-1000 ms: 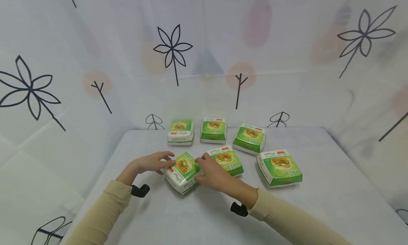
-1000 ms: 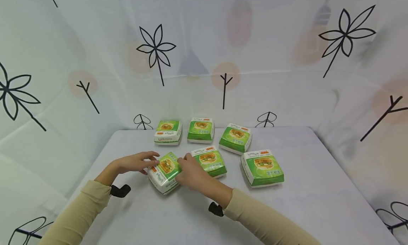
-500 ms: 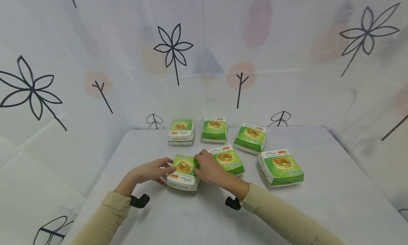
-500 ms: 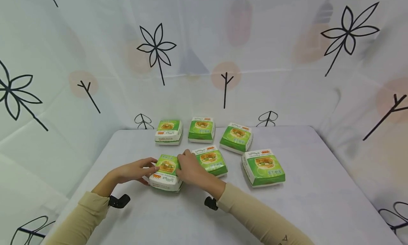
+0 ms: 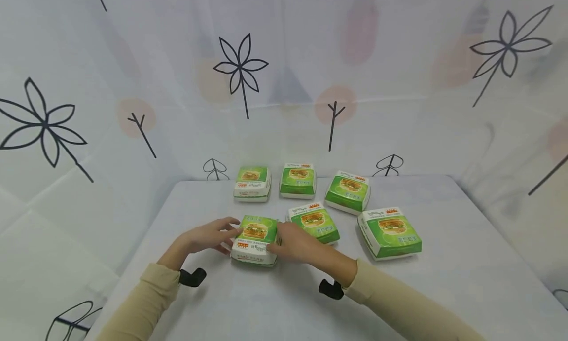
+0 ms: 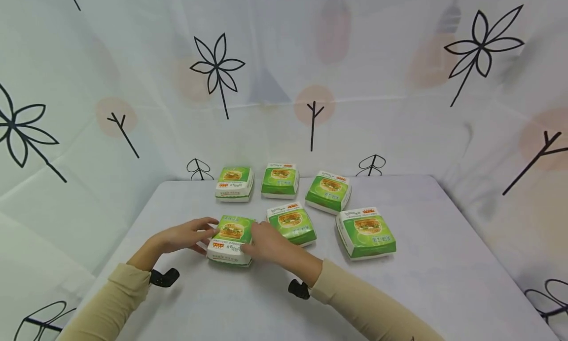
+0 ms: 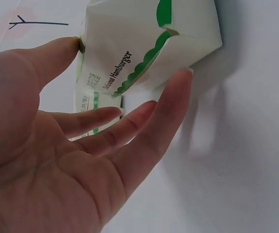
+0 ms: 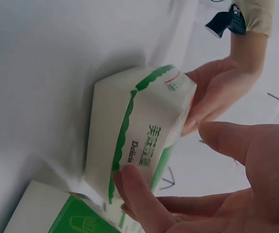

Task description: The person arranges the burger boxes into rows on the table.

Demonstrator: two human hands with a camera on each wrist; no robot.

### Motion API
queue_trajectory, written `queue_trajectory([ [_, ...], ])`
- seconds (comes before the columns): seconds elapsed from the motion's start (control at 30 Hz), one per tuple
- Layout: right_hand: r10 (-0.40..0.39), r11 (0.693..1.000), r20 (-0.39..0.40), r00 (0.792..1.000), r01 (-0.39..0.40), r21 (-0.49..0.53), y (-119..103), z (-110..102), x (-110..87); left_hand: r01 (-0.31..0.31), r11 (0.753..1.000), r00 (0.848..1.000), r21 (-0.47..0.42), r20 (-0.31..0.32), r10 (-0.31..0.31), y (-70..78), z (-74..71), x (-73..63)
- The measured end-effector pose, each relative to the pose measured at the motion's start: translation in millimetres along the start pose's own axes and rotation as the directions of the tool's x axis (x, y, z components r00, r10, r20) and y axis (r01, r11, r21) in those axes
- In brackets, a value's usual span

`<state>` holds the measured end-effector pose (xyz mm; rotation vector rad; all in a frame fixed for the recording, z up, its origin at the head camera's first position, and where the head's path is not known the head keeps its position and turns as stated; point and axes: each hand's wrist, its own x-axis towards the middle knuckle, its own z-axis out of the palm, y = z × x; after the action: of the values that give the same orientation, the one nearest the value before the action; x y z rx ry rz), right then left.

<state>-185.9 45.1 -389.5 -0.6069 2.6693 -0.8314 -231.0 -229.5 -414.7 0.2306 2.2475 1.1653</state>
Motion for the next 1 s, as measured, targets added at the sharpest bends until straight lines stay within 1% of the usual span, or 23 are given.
queue_trajectory([
  [0.1, 0.001, 0.999, 0.035, 0.999, -0.002, 0.041, 0.3, 0.3, 1.4, -0.005, 1.0, 1.0, -0.011, 0.012, 0.005, -2.1, 3.3, -1.0],
  [0.17, 0.0, 0.999, 0.04, 0.999, -0.002, 0.05, 1.5, 0.8, 3.6, -0.006, 1.0, 1.0, -0.021, 0.018, 0.006, -2.0, 5.9, -2.4],
  [0.43, 0.004, 0.999, 0.043, 0.999, -0.006, 0.044, 6.8, 2.4, 10.1, 0.013, 0.998, 0.999, -0.067, 0.036, -0.01, -1.1, 11.4, -8.4],
  [0.63, -0.01, 1.0, 0.034, 0.999, 0.009, 0.017, 7.0, 3.6, 9.9, 0.029, 0.995, 0.999, -0.093, 0.031, -0.026, -5.8, 10.4, -8.3],
  [0.8, -0.022, 0.999, 0.032, 0.999, 0.021, 0.031, 7.0, 5.1, 8.5, 0.023, 0.992, 1.0, -0.125, 0.024, -0.02, -10.8, 10.2, -7.2],
  [0.9, -0.029, 0.998, 0.029, 0.999, 0.027, 0.048, 6.0, 5.2, 8.3, 0.015, 0.992, 1.0, -0.128, 0.022, -0.012, -11.3, 9.1, -8.1],
  [1.0, -0.039, 0.997, 0.019, 0.999, 0.038, 0.061, 4.0, 5.0, 10.7, 0.002, 0.994, 1.0, -0.109, 0.012, -0.001, -8.7, 5.5, -9.9],
])
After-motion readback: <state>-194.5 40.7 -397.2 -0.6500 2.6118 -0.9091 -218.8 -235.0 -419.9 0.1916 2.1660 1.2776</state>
